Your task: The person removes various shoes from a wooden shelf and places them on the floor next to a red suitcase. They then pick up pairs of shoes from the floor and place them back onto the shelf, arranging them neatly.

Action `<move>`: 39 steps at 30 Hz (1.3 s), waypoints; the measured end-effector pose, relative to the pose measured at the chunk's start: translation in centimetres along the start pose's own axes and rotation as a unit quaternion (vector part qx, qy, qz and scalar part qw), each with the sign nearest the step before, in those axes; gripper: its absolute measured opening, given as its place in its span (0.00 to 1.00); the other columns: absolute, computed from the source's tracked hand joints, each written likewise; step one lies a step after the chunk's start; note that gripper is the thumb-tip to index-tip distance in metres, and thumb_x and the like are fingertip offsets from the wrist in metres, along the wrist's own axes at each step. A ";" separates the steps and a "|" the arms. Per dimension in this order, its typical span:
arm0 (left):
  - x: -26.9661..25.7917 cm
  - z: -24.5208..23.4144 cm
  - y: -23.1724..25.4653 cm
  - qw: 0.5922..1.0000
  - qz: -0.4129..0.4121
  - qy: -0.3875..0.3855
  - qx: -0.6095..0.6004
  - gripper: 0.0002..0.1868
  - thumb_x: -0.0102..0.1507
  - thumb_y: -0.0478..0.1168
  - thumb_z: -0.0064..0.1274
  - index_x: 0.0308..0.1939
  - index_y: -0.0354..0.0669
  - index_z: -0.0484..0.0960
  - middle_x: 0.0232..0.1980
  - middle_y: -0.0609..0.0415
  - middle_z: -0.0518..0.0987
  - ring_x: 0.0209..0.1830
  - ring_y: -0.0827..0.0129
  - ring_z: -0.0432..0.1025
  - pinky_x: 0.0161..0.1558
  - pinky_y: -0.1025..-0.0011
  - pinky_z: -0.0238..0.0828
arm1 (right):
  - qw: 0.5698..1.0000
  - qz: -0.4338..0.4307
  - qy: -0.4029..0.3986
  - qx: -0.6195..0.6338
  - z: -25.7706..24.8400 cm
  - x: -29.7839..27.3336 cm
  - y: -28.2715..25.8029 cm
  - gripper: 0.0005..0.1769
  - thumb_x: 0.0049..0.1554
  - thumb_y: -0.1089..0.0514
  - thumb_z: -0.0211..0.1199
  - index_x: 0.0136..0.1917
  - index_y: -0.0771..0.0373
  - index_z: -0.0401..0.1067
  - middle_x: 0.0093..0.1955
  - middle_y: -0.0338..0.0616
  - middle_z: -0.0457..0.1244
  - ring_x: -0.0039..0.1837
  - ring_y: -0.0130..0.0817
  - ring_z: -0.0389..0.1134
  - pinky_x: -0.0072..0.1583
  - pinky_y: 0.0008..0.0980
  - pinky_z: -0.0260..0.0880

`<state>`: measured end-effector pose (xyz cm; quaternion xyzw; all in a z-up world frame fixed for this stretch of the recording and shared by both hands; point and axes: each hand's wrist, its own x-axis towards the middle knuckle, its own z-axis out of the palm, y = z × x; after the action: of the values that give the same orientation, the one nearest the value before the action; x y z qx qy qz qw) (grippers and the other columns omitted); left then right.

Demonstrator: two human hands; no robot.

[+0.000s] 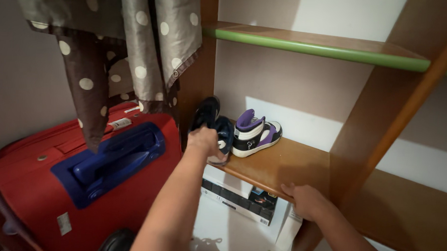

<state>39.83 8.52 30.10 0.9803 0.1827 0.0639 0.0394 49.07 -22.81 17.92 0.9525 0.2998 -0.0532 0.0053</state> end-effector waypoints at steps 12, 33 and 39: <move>-22.8 2.3 -2.5 0.977 0.105 0.096 -0.161 0.38 0.32 0.59 0.77 0.42 0.48 0.88 0.50 0.49 0.81 0.53 0.53 0.76 0.51 0.57 0.74 | 0.991 -0.014 -0.019 -0.129 1.8 1.9 0.9 0.50 0.52 0.63 0.62 0.83 0.46 0.46 0.80 0.48 0.51 0.75 0.46 0.61 0.73 0.37 0.63; -33.2 12.2 -1.6 0.935 -0.039 -0.352 -0.040 0.50 0.40 0.74 0.67 0.60 0.54 0.83 0.68 0.52 0.76 0.74 0.54 0.64 0.75 0.29 0.31 | 0.995 0.004 -0.005 -0.100 1.9 0.7 0.0 0.47 0.58 0.71 0.48 0.84 0.42 0.42 0.85 0.43 0.42 0.78 0.46 0.56 0.75 0.41 0.59; -31.1 12.6 -2.2 0.922 -0.020 -0.374 -0.094 0.51 0.37 0.68 0.67 0.62 0.54 0.82 0.64 0.57 0.82 0.71 0.55 0.68 0.75 0.26 0.26 | 0.993 0.003 -0.009 -0.115 1.9 1.1 -0.1 0.47 0.57 0.68 0.50 0.85 0.44 0.42 0.83 0.49 0.47 0.75 0.47 0.62 0.73 0.40 0.63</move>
<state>12.01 -1.44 14.01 0.9208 0.1678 -0.2911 0.1982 49.69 -22.21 15.94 0.9459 0.3013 -0.0267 0.1176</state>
